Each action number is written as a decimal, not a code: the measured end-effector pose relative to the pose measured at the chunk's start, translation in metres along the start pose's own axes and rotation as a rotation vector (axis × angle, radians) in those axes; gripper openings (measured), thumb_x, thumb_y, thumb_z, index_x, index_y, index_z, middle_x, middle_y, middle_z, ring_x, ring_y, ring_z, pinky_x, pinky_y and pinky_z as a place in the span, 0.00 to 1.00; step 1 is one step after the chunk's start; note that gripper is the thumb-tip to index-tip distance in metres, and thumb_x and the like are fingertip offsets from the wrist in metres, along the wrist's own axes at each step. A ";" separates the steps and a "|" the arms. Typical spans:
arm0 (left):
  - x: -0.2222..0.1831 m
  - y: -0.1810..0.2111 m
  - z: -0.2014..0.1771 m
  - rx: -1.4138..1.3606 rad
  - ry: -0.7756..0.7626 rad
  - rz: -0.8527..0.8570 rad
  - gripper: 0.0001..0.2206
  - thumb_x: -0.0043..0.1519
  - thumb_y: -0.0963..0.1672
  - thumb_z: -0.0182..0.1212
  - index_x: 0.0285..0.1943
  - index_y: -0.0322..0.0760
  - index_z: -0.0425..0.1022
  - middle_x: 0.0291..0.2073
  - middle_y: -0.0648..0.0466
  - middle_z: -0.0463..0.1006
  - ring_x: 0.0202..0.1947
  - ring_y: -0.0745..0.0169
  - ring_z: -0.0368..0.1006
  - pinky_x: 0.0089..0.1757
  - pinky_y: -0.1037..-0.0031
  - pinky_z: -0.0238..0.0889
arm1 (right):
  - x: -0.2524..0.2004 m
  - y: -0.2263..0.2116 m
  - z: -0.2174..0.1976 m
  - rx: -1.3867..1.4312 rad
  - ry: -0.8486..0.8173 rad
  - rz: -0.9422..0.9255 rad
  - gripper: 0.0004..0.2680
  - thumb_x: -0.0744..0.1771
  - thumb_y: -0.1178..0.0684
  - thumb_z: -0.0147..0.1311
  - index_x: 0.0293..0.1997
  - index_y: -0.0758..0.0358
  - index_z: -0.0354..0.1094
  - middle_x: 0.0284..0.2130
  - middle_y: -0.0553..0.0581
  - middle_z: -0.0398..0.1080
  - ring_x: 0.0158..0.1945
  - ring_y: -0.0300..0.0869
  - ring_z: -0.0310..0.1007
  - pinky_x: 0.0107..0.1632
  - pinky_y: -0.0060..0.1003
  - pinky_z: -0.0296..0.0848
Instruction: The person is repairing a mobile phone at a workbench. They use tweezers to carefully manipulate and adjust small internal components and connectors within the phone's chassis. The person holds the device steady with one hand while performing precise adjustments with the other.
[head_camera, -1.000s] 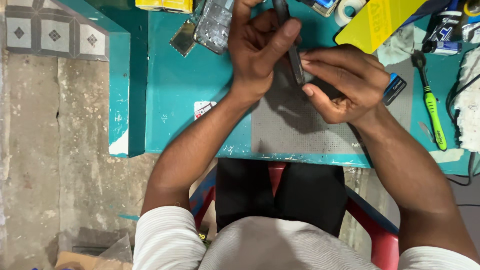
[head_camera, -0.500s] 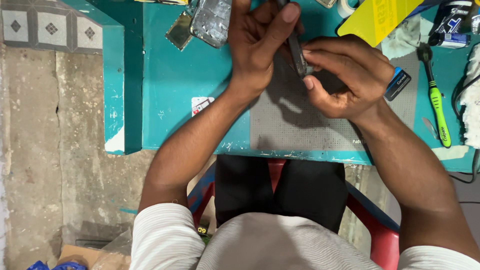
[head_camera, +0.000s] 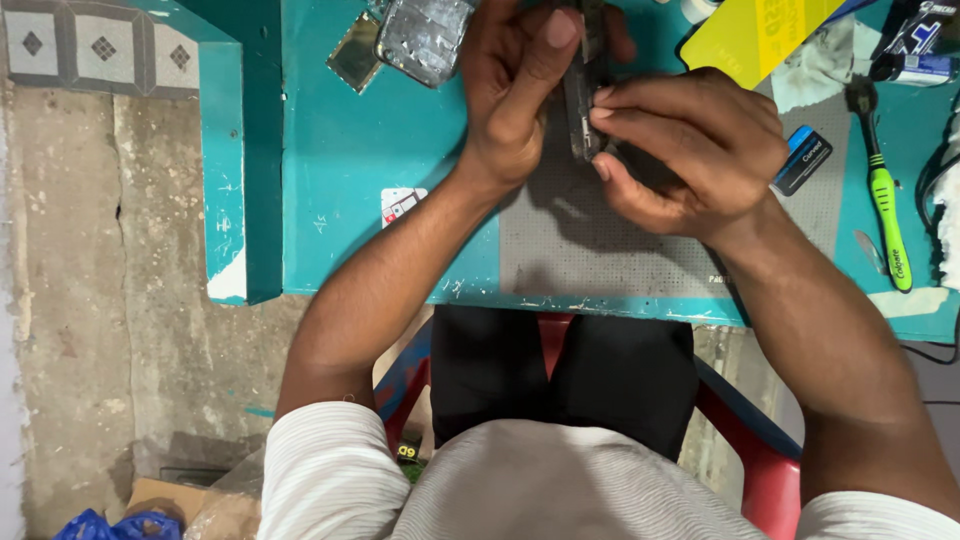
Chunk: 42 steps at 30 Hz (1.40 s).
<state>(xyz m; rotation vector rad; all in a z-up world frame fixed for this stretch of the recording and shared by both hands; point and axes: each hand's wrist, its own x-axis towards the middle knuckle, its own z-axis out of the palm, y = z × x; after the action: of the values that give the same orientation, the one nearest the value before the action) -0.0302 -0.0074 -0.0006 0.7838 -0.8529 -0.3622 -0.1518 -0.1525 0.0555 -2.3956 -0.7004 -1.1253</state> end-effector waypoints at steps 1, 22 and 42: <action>0.000 0.002 0.001 0.005 -0.011 0.004 0.10 0.78 0.48 0.54 0.62 0.40 0.68 0.41 0.45 0.81 0.41 0.62 0.78 0.46 0.76 0.70 | -0.001 0.000 0.000 0.004 -0.003 -0.002 0.09 0.63 0.58 0.71 0.40 0.72 0.77 0.39 0.64 0.76 0.38 0.49 0.80 0.37 0.38 0.79; 0.008 0.001 0.001 0.028 -0.186 0.062 0.18 0.79 0.51 0.38 0.63 0.40 0.71 0.44 0.46 0.82 0.43 0.60 0.84 0.45 0.73 0.83 | -0.010 0.000 0.011 -0.038 -0.012 -0.042 0.11 0.62 0.55 0.75 0.41 0.69 0.78 0.42 0.61 0.72 0.39 0.45 0.79 0.39 0.34 0.82; 0.008 0.003 -0.014 -0.017 -0.082 0.116 0.21 0.76 0.51 0.36 0.52 0.29 0.70 0.42 0.43 0.78 0.27 0.54 0.78 0.29 0.69 0.76 | -0.001 0.004 -0.015 -0.289 -0.933 0.733 0.16 0.66 0.35 0.63 0.36 0.58 0.76 0.32 0.58 0.76 0.31 0.52 0.77 0.35 0.48 0.75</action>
<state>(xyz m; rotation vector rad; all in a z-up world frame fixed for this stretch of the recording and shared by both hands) -0.0141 -0.0033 -0.0003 0.7042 -0.9669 -0.2995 -0.1592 -0.1644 0.0631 -2.9733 0.1690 0.2412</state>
